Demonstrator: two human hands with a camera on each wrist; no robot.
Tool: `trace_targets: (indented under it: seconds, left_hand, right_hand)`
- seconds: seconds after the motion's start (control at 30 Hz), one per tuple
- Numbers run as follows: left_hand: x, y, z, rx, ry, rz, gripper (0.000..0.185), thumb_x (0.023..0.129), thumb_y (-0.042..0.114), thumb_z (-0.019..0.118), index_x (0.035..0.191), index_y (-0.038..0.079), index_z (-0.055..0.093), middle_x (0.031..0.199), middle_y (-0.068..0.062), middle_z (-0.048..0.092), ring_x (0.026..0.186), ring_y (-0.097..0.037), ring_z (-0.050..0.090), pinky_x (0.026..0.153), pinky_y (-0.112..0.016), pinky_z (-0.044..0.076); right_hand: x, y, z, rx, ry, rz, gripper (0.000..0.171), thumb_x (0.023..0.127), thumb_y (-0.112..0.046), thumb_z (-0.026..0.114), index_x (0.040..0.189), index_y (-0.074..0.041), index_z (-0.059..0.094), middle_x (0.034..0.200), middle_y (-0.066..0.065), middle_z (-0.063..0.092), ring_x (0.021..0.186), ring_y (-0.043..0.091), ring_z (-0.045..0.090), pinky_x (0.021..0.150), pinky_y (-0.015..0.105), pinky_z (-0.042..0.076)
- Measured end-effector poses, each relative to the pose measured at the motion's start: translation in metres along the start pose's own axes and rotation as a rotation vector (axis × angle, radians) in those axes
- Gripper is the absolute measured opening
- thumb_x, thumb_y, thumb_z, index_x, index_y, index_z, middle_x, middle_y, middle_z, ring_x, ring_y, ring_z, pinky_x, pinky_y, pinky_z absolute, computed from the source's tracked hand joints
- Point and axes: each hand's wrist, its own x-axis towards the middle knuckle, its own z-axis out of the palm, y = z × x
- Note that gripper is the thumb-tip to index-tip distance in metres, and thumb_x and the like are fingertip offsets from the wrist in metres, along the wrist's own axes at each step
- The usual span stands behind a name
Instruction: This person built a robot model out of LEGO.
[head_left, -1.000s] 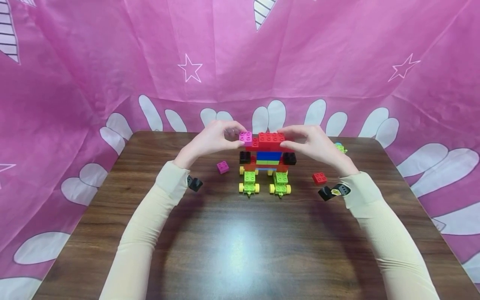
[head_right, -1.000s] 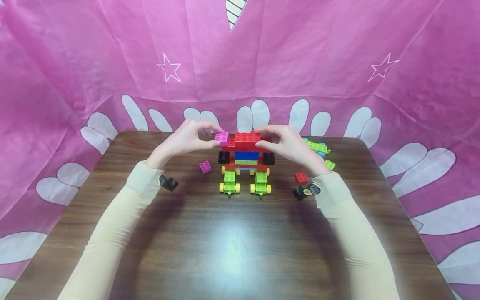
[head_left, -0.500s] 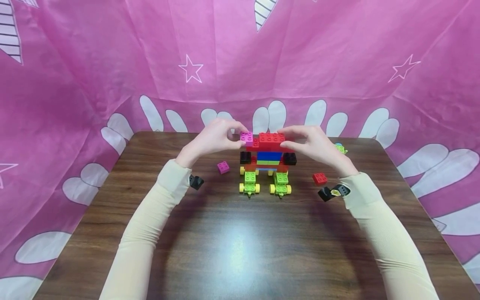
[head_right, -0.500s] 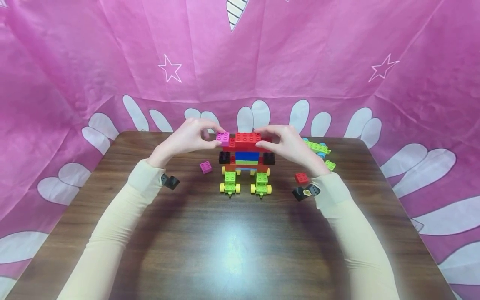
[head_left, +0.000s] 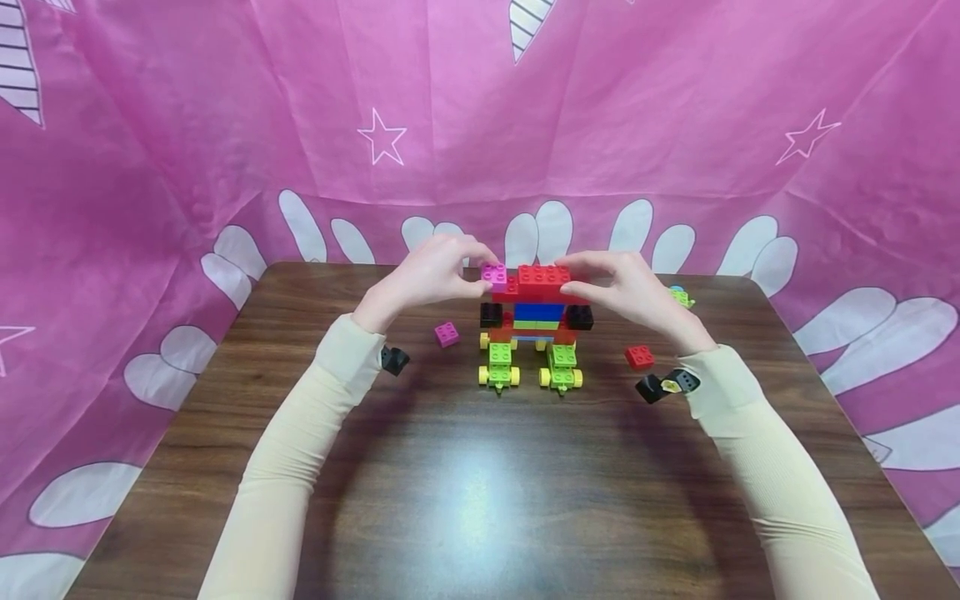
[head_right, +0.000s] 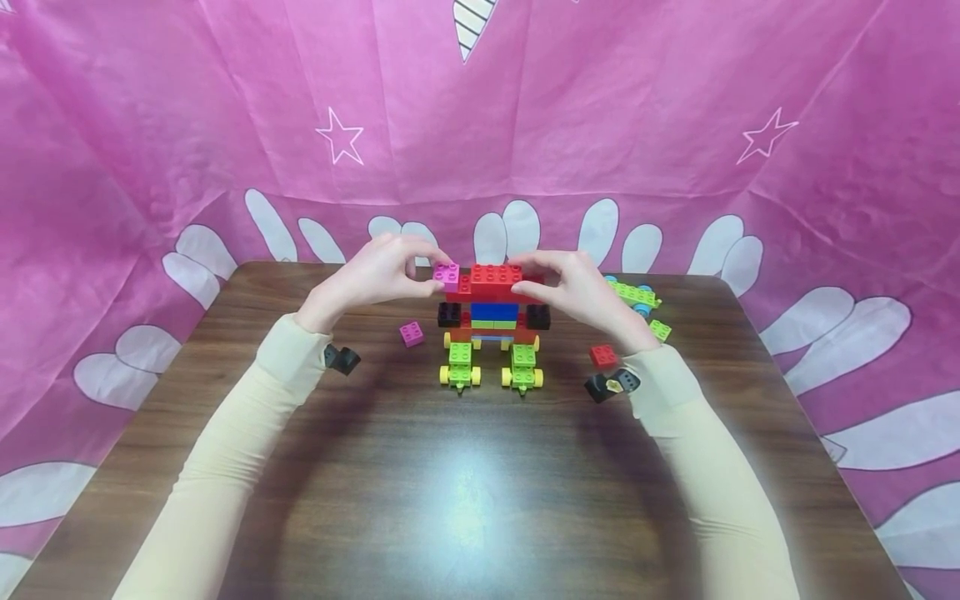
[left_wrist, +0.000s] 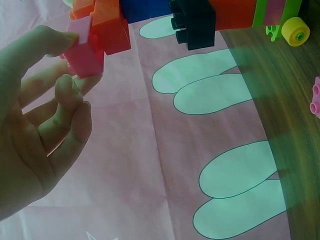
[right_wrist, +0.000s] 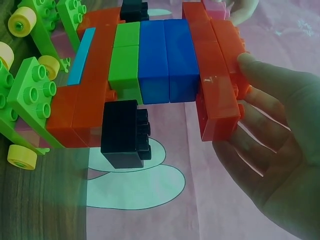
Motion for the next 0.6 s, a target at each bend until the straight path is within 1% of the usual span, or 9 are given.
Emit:
trace_targets:
  seconds: [0.13,0.23,0.33,0.47,0.6]
  left_hand:
    - [0.0006,0.0004,-0.0006,0.011,-0.002,-0.006,0.028,0.086,0.025,0.070,0.112,0.016,0.075,0.092,-0.001,0.071,0.074,-0.016,0.054,0.064,-0.027,0.044]
    - [0.0010,-0.0004,-0.0002,-0.011,-0.007,0.001,0.028,0.086,0.024,0.070,0.111,0.014,0.074,0.088,-0.003,0.069,0.075,-0.017,0.056,0.067,-0.028,0.045]
    - [0.0014,-0.0019,0.0011,-0.053,-0.013,0.008,0.027,0.085,0.021,0.070,0.110,0.011,0.074,0.090,-0.005,0.070,0.082,-0.019,0.060,0.076,-0.031,0.050]
    - [0.0017,-0.0025,0.0027,-0.113,-0.018,-0.001,0.027,0.084,0.019,0.070,0.109,0.007,0.072,0.099,-0.007,0.075,0.095,-0.021,0.067,0.090,-0.035,0.055]
    - [0.0009,-0.0023,0.0038,-0.147,-0.020,-0.027,0.030,0.084,0.019,0.072,0.110,0.006,0.071,0.104,-0.009,0.075,0.100,-0.022,0.070,0.094,-0.036,0.056]
  right_hand:
    - [0.0009,0.0006,0.0004,-0.002,0.004,-0.002,0.041,0.090,-0.034,0.073,0.129,-0.023,0.067,0.125,0.001,0.071,0.116,0.018,0.065,0.100,0.046,0.053]
    - [0.0013,0.0011,0.0007,-0.006,0.005,0.002,0.041,0.090,-0.034,0.073,0.129,-0.022,0.067,0.125,0.001,0.071,0.116,0.018,0.065,0.100,0.046,0.053]
    - [0.0011,0.0013,0.0008,-0.009,0.002,0.000,0.041,0.090,-0.034,0.073,0.129,-0.023,0.067,0.125,0.000,0.071,0.115,0.018,0.066,0.100,0.045,0.054]
    - [0.0003,0.0012,0.0006,-0.011,0.004,-0.006,0.040,0.090,-0.033,0.073,0.128,-0.023,0.067,0.124,0.001,0.071,0.115,0.019,0.066,0.100,0.046,0.053]
    - [0.0001,0.0015,0.0013,0.000,0.011,-0.003,0.039,0.090,-0.032,0.073,0.128,-0.023,0.068,0.124,0.002,0.071,0.114,0.020,0.066,0.100,0.047,0.053]
